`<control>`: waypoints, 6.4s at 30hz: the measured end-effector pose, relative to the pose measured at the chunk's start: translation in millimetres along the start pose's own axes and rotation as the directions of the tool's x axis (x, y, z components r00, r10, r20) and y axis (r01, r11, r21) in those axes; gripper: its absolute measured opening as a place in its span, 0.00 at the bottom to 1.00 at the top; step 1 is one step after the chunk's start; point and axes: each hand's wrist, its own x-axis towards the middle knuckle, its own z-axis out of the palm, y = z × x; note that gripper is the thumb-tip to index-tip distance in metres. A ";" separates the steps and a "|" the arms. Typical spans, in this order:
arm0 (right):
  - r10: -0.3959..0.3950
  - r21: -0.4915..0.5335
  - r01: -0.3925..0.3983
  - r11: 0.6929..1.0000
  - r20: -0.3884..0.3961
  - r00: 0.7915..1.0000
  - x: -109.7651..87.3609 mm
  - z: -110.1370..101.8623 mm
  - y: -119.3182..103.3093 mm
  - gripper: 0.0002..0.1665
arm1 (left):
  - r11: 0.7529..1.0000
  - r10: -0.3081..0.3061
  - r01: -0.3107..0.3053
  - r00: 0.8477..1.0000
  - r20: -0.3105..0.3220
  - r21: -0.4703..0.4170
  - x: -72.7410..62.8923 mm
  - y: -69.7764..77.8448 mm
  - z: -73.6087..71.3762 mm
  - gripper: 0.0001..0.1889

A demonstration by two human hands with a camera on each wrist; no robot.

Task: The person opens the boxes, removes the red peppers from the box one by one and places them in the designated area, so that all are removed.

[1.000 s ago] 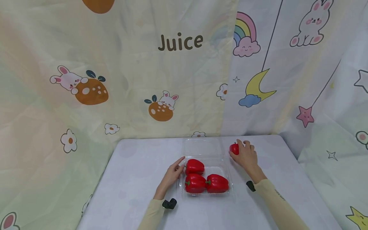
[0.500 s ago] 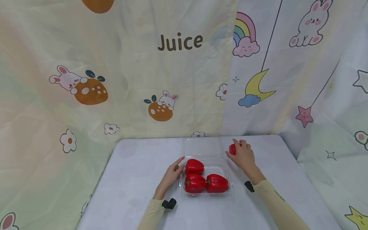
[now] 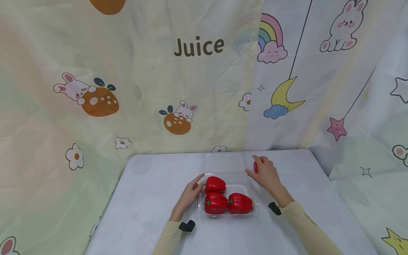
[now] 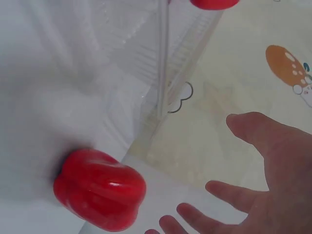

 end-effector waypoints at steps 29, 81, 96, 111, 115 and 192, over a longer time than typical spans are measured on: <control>-0.322 0.174 0.274 0.946 0.399 0.858 -29.2 -8.5 -16.9 0.44 | 1.000 0.011 -0.011 1.000 -0.003 0.016 0.4 0.1 1.4 0.26; -0.477 0.073 0.515 0.854 0.503 0.721 -53.0 10.1 -31.5 0.40 | 1.000 0.022 -0.022 1.000 -0.002 0.007 1.3 -3.3 0.6 0.26; -0.480 0.111 0.498 0.860 0.505 0.717 -53.5 7.3 -32.8 0.38 | 1.000 0.009 -0.008 1.000 -0.007 0.012 0.2 -2.6 0.9 0.26; -0.485 0.138 0.488 0.862 0.507 0.712 -54.2 3.5 -32.6 0.38 | 1.000 0.004 -0.004 1.000 -0.007 0.001 -0.9 -1.6 1.5 0.26; -0.486 0.136 0.491 0.861 0.506 0.712 -54.2 3.3 -32.4 0.38 | 1.000 0.007 -0.007 1.000 -0.008 0.002 -0.6 -2.6 1.9 0.26; -0.477 0.267 0.398 0.878 0.413 0.776 -54.8 -5.9 -27.5 0.39 | 1.000 0.020 -0.020 1.000 -0.005 0.006 -0.6 -4.2 2.3 0.26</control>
